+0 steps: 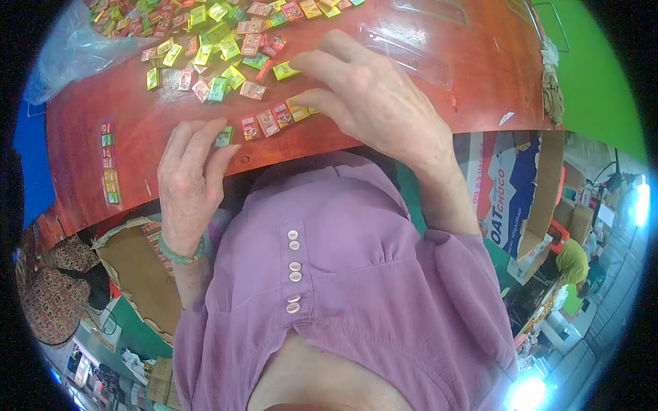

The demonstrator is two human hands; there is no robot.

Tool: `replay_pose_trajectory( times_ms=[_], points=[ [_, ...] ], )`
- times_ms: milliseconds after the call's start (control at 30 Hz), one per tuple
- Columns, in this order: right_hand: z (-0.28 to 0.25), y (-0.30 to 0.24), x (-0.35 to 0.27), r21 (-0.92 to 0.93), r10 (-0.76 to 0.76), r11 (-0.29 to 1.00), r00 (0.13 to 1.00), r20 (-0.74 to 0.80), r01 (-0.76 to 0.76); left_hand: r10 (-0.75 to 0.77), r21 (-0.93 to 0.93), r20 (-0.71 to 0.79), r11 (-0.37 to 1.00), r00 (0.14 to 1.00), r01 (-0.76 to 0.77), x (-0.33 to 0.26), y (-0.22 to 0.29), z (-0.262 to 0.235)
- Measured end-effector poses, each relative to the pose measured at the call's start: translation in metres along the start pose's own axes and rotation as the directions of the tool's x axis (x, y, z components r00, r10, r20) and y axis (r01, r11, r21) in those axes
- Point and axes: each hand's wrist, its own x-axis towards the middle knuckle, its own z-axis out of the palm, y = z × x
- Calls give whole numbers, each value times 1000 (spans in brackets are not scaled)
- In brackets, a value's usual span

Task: Organizing small packaged snacks into clear plastic trays and placing the trays into a large shipping box.

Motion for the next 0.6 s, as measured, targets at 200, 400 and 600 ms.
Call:
replay_pose_trajectory(
  times_ms=[200, 400, 600],
  points=[
    [13, 4, 21, -98, -82, 992, 996, -18, 80, 80, 121, -59, 990, 995, -72, 5, -1, 10],
    [18, 9, 25, -129, -54, 990, 998, 31, 58, 89, 82, -36, 993, 995, -86, 10, -1, 9],
    [0, 5, 7, -111, -73, 991, 997, -28, 70, 78, 77, 23, 994, 997, -79, 11, 9, 12]
  ],
)
